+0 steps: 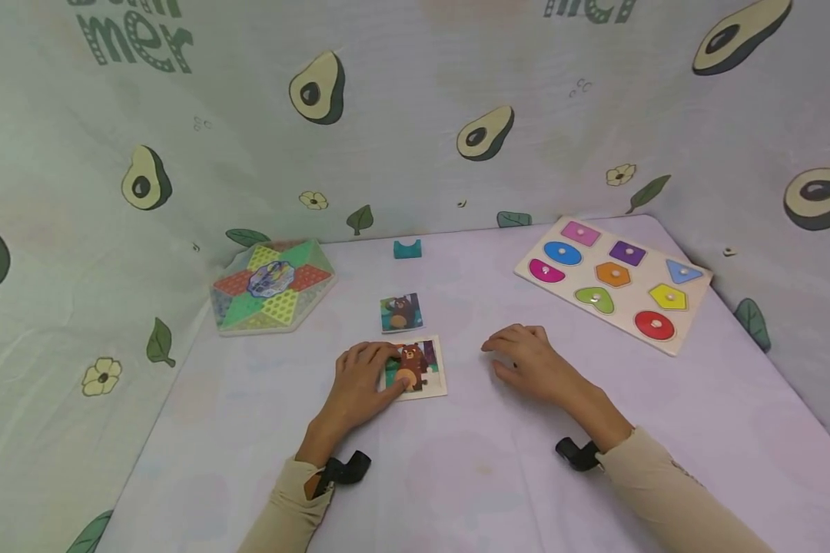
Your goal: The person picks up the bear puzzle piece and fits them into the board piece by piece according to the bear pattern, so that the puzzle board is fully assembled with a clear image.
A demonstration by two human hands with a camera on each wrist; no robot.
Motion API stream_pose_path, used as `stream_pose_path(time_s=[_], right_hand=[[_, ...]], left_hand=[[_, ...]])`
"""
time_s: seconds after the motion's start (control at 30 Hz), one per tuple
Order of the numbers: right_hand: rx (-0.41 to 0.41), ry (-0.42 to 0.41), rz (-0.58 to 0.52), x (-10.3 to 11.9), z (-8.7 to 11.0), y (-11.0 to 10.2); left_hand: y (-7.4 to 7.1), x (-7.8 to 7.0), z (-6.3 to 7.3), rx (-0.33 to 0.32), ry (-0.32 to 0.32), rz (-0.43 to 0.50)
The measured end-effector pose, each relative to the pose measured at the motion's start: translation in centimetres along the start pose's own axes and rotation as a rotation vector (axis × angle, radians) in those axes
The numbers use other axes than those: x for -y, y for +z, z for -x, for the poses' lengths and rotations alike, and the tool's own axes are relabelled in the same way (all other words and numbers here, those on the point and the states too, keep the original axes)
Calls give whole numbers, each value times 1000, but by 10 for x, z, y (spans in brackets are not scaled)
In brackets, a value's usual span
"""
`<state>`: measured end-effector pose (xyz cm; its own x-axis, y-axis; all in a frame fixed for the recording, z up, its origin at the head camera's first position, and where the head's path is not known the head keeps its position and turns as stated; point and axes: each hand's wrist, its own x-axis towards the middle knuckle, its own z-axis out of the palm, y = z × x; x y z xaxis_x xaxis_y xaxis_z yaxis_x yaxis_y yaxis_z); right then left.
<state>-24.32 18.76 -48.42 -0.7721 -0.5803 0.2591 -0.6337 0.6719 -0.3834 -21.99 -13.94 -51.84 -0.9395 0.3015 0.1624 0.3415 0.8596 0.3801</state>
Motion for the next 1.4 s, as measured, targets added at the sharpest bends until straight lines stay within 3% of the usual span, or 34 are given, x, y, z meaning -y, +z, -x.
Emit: stream_pose_path(time_s=[0.3,0.63,1.2,1.4], right_hand=[[47,103,57,-18,14,-14],[75,152,74,-28,20,-18],[48,88,100,-33,17,-11],[-9,31,77,-24,15,-9]], left_hand=[[-1,3,3,-11,0,19],[1,6,3,-13,6,6],[1,3,2,-5,25,1],[3,3,1,5,17,-14]])
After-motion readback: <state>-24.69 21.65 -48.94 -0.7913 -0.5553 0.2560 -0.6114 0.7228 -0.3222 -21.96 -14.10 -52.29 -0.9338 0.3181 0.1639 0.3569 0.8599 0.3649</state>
